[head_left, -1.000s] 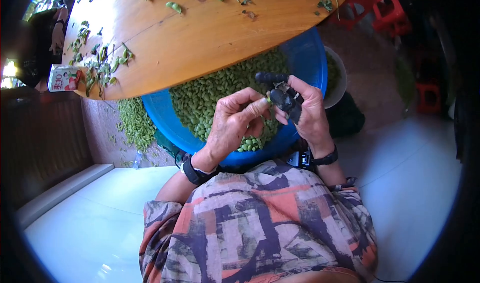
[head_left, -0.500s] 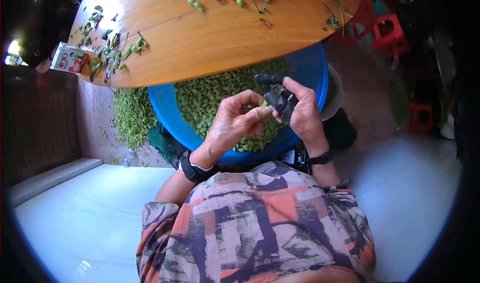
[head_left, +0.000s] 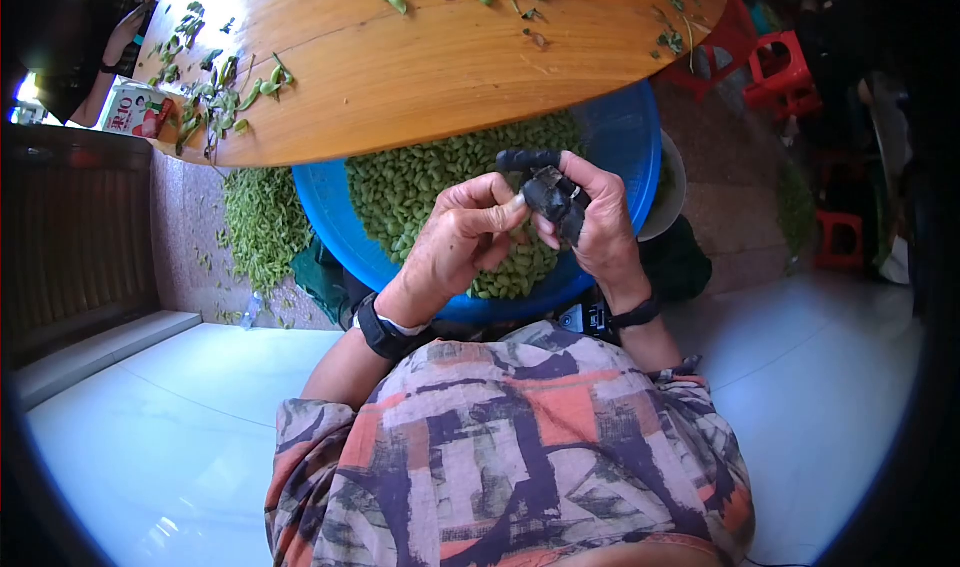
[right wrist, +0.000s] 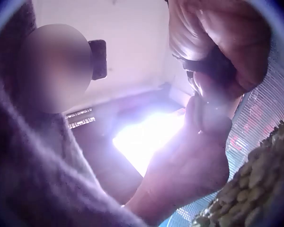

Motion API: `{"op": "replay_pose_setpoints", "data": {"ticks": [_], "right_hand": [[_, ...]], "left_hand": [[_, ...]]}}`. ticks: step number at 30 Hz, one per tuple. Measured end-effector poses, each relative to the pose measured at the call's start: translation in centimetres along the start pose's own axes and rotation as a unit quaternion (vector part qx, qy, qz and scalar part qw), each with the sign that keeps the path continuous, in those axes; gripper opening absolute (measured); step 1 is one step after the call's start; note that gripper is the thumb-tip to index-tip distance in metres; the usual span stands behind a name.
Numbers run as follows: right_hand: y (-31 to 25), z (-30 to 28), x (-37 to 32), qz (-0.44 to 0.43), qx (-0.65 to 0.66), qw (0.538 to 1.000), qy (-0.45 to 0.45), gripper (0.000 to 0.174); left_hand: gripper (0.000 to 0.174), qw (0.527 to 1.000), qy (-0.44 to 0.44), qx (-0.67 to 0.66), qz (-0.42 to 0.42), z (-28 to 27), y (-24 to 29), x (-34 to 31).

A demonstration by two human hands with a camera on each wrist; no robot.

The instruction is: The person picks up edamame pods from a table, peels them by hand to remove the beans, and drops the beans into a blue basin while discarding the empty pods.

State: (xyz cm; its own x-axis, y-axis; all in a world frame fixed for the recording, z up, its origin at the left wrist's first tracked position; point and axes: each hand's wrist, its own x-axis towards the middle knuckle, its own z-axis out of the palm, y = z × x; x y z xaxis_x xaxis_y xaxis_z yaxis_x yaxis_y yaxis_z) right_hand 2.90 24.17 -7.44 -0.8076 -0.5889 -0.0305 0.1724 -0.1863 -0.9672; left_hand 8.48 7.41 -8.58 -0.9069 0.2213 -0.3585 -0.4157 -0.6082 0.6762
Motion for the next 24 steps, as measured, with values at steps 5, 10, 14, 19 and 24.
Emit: {"op": "replay_pose_setpoints", "data": {"ticks": [5,10,14,19,24], "right_hand": [[1.4,-1.2,0.3,0.037,0.084,0.996,-0.004,0.058],[1.3,-1.6,0.5,0.049,0.084,0.995,0.021,0.043],[-0.3,0.2,-0.1,0.005,-0.167,0.983,0.08,0.031],[0.0,-0.2,-0.3,-0.003,-0.081,0.995,0.061,0.037],[-0.1,0.2,-0.5,-0.049,-0.223,0.969,0.092,0.032]], "left_hand": [[0.018,0.999,0.01,-0.035,0.015,-0.1,-0.5,0.5],[0.019,0.994,0.032,0.103,0.011,0.5,0.0,0.1],[0.022,0.987,0.057,0.149,0.01,0.9,0.0,0.2],[0.025,0.998,-0.005,0.034,-0.048,0.4,0.5,0.2],[0.025,0.995,-0.002,0.094,-0.022,0.3,0.0,0.4]]}}
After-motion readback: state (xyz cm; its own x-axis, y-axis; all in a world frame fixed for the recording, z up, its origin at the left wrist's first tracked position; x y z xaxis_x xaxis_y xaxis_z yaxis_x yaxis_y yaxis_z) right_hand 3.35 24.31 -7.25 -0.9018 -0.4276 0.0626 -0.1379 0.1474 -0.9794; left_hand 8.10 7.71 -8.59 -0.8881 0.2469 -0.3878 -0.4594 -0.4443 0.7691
